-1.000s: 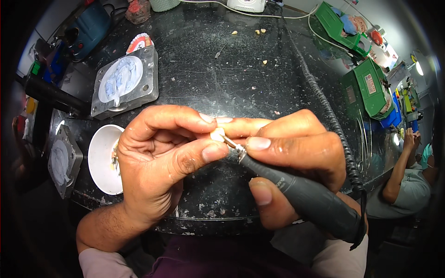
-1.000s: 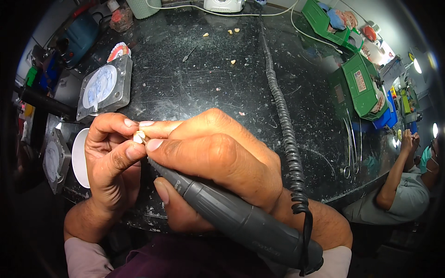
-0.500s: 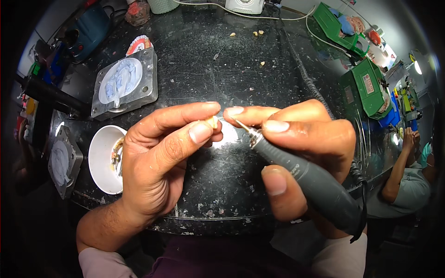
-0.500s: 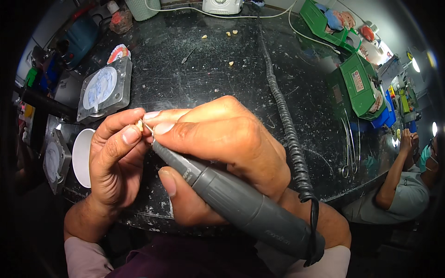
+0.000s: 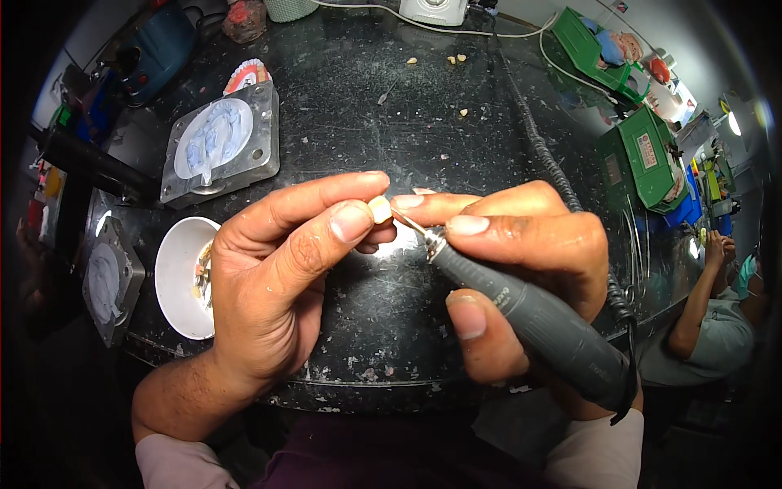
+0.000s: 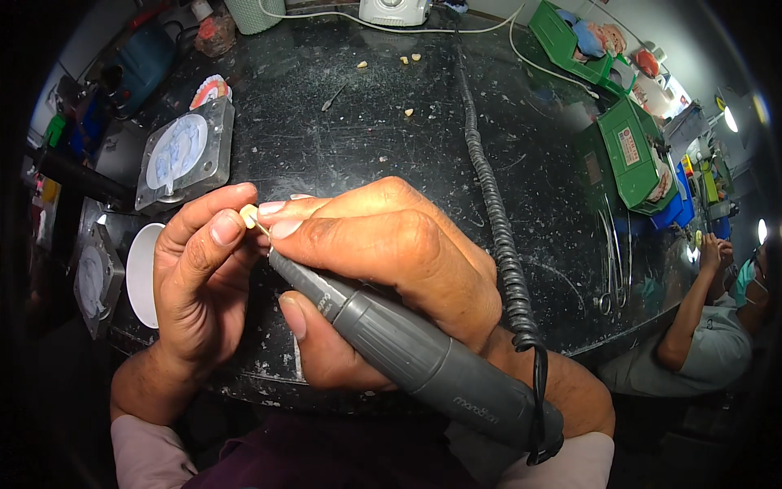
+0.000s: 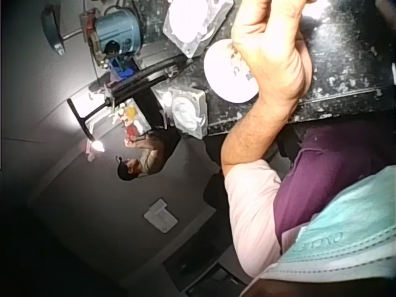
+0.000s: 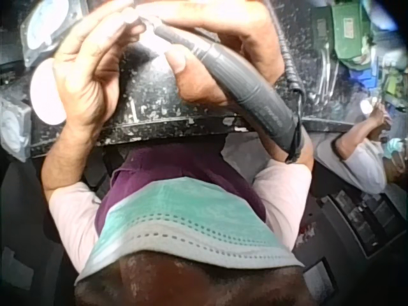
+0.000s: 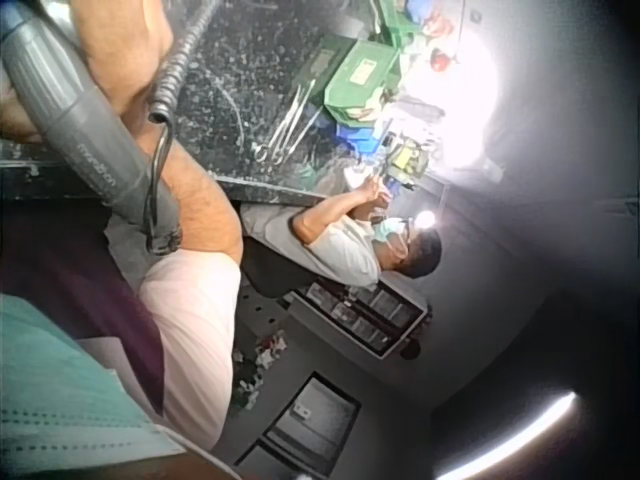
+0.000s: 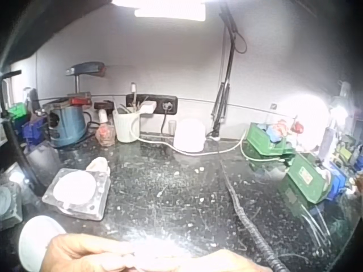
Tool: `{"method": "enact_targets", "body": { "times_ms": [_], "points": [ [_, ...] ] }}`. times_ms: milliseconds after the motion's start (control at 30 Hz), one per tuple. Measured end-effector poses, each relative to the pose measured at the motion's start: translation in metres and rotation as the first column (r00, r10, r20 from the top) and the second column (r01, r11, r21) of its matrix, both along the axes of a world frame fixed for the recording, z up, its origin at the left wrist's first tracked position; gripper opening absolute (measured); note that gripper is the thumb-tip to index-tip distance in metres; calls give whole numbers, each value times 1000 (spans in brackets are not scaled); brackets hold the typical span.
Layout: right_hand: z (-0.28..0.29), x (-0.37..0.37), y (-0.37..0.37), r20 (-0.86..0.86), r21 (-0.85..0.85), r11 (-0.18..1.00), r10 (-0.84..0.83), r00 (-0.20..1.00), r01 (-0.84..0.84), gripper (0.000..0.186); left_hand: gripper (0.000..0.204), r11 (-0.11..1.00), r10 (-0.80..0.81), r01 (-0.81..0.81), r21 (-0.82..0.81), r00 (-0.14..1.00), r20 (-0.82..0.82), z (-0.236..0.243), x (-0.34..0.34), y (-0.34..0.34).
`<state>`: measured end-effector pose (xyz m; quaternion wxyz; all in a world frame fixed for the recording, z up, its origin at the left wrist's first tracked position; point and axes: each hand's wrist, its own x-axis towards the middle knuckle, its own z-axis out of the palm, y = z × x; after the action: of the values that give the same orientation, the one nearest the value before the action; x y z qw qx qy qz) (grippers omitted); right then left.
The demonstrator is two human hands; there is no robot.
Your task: The person shapes an artificial tooth using a rotary tool, searches through drill bits inside a cup by hand, and grinds the artificial tooth with the rotary tool.
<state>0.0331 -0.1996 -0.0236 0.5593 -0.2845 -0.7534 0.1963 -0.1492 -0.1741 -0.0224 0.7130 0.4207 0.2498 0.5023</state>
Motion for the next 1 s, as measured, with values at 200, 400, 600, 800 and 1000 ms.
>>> {"method": "enact_targets", "body": {
  "times_ms": [200, 400, 600, 800, 1000],
  "points": [
    [5, -9, -11, -106, -113, 993, -29, 994, 17, 29, 29, 997, 1, 0, 72, 1000, -11, 0, 2, -2],
    [9, -14, -18, -98, -106, 993, -66, 993, 56, 25, 32, 987, 44, -38, 159, 998, -36, -1, 2, -3],
    [6, -11, -16, -113, -42, 998, -52, 992, 47, 25, 28, 990, -113, 107, 93, 992, 55, -2, -4, 0],
    [0, -7, -12, -92, -6, 999, 36, 995, -36, 28, 30, 980, -142, 131, 149, 988, 62, -2, -5, 1],
    [9, -3, -17, -28, -11, 999, 40, 999, -41, 28, 31, 976, -161, 145, 163, 983, 89, 1, -3, -1]
  ]
}}
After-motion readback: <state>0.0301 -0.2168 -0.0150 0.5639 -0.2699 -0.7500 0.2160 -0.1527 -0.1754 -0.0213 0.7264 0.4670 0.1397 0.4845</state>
